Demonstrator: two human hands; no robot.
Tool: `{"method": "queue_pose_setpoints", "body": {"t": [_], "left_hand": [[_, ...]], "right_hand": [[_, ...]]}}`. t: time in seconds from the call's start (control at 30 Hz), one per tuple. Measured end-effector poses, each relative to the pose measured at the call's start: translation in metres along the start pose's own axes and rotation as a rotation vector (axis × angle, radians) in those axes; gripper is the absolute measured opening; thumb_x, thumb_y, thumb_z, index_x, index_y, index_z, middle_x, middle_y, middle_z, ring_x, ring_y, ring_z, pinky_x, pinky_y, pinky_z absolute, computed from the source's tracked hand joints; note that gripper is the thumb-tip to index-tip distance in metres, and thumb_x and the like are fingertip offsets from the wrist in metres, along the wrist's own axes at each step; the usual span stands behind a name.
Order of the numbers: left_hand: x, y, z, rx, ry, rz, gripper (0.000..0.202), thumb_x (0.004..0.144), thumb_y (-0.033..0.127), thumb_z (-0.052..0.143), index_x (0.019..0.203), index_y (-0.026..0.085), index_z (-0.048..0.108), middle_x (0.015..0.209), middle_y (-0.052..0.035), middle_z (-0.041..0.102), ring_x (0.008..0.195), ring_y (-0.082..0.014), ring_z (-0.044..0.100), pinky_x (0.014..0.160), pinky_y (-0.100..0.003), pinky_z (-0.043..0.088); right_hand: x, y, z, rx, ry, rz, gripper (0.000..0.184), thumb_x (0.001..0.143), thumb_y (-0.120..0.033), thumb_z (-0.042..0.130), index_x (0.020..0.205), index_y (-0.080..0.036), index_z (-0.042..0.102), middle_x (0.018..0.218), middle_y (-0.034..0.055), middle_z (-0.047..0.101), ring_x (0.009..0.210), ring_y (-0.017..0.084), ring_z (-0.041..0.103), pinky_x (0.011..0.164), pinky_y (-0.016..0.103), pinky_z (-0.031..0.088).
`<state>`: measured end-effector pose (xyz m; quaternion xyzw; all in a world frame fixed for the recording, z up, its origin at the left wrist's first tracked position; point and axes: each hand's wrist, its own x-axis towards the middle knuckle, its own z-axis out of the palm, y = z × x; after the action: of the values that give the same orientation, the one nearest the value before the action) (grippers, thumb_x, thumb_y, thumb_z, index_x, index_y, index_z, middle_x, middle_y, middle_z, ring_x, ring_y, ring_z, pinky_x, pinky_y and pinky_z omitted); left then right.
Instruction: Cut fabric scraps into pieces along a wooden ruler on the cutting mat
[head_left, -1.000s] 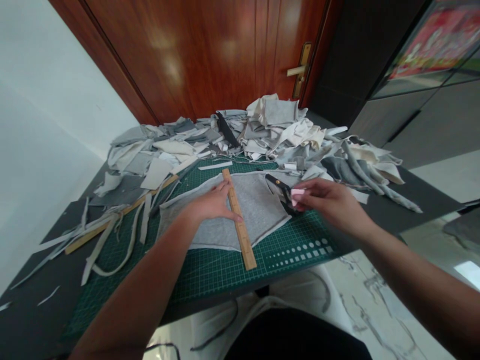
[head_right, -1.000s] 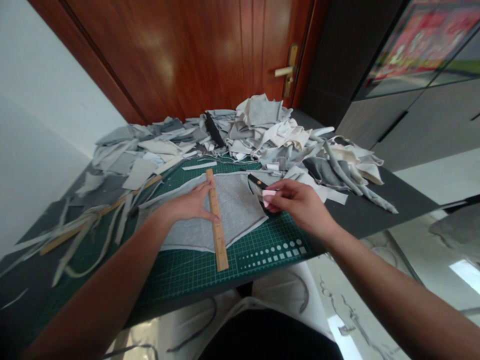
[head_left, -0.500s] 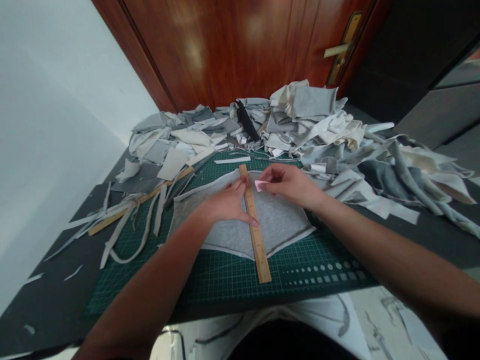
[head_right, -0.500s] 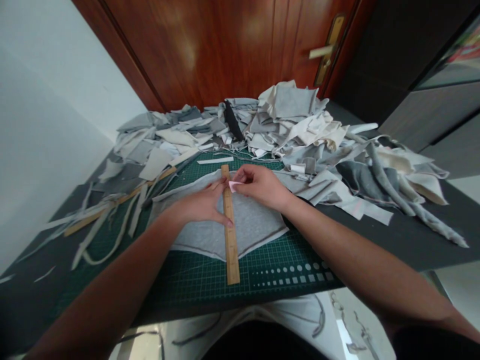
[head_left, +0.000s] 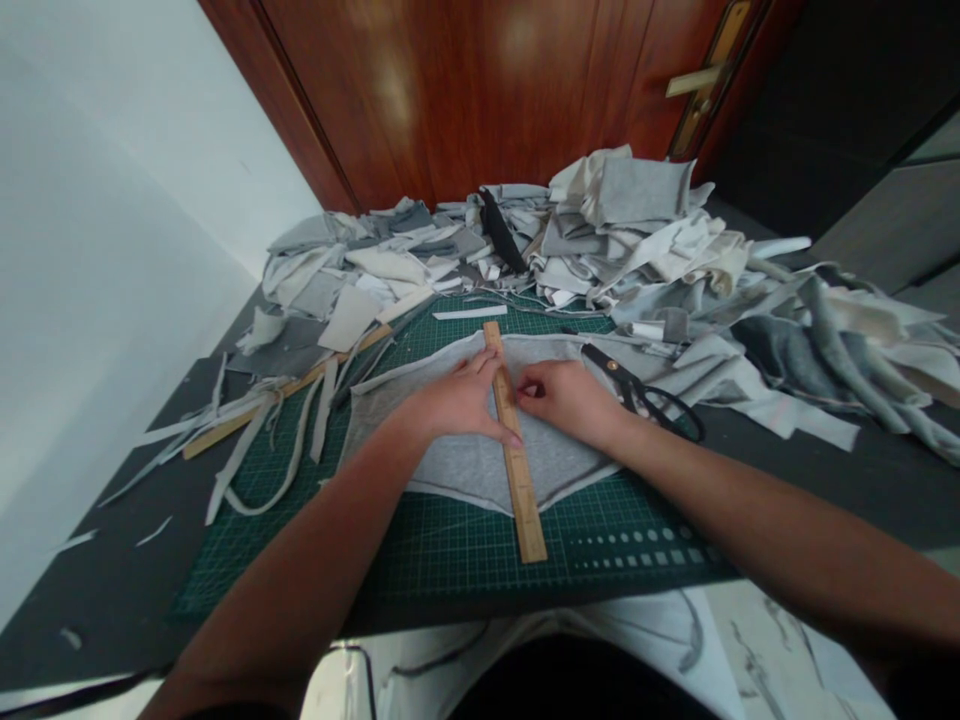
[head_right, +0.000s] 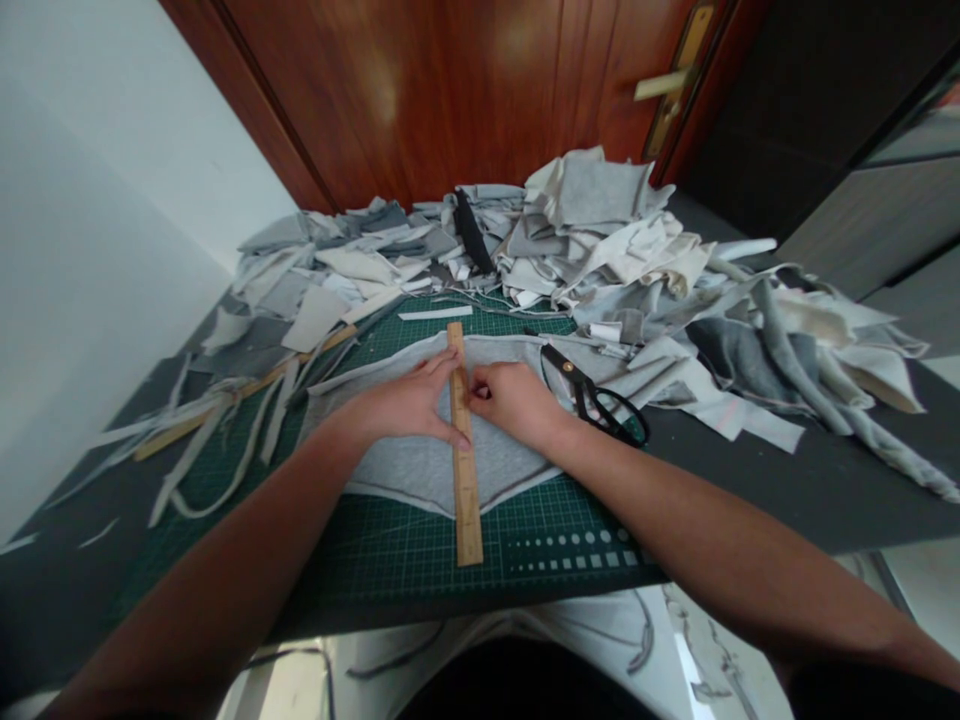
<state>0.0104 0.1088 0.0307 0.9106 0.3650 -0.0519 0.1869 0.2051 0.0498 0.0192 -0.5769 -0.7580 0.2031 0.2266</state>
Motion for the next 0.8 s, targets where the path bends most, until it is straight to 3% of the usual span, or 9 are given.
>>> {"method": "queue_pose_setpoints", "body": {"t": [0.1,0.23,0.33,0.47,0.63,0.8], "left_hand": [[0.000,0.000,0.000,-0.007,-0.003,-0.002,0.136,0.059,0.075,0.079,0.160,0.006,0.019,0.170,-0.0259,0.013,0.158,-0.0374,0.014,0.128,-0.046,0.021],[-0.002,0.003,-0.003,-0.007,-0.003,0.004,0.133,0.062,0.070,0.079,0.159,0.002,0.019,0.170,-0.0267,0.013,0.158,-0.0366,0.016,0.128,-0.042,0.021],[-0.003,0.005,-0.005,0.004,-0.024,-0.017,0.131,0.063,0.070,0.079,0.160,0.006,0.018,0.170,-0.0247,0.011,0.159,-0.0360,0.015,0.128,-0.042,0.021],[-0.002,0.003,-0.003,0.023,-0.036,-0.015,0.131,0.067,0.070,0.076,0.160,0.002,0.014,0.170,-0.0266,0.008,0.159,-0.0346,0.012,0.128,-0.041,0.019],[-0.001,0.000,0.000,0.041,-0.037,-0.014,0.132,0.066,0.072,0.074,0.161,0.003,0.012,0.171,-0.0258,0.006,0.160,-0.0330,0.010,0.128,-0.040,0.016],[0.000,0.001,-0.001,0.043,-0.038,-0.030,0.132,0.065,0.073,0.075,0.161,0.007,0.012,0.171,-0.0243,0.007,0.159,-0.0360,0.011,0.128,-0.041,0.019]], "right_hand": [[0.000,0.000,0.003,-0.083,0.032,-0.022,0.008,0.088,-0.020,0.067,0.087,-0.017,0.074,0.087,0.0059,0.075,0.077,0.016,0.066,0.068,0.025,0.040],[0.001,-0.002,0.007,-0.108,0.027,-0.032,0.008,0.088,-0.022,0.068,0.087,-0.016,0.073,0.086,0.0060,0.075,0.076,0.016,0.065,0.067,0.025,0.039],[0.001,-0.002,0.004,-0.045,-0.034,-0.051,0.010,0.087,-0.026,0.071,0.087,-0.017,0.073,0.082,0.0044,0.074,0.071,0.015,0.065,0.065,0.025,0.039],[0.000,0.005,-0.003,0.101,-0.134,-0.102,0.012,0.085,-0.019,0.072,0.096,-0.015,0.074,0.082,0.0035,0.074,0.071,0.014,0.066,0.068,0.024,0.044],[0.003,0.017,-0.004,0.119,-0.121,-0.217,0.022,0.085,-0.015,0.072,0.106,-0.015,0.076,0.098,0.0075,0.076,0.084,0.017,0.069,0.078,0.027,0.049],[0.008,0.024,-0.002,0.156,-0.109,-0.222,0.022,0.084,-0.016,0.073,0.107,-0.017,0.076,0.096,0.0048,0.078,0.084,0.017,0.071,0.079,0.027,0.050]]}}
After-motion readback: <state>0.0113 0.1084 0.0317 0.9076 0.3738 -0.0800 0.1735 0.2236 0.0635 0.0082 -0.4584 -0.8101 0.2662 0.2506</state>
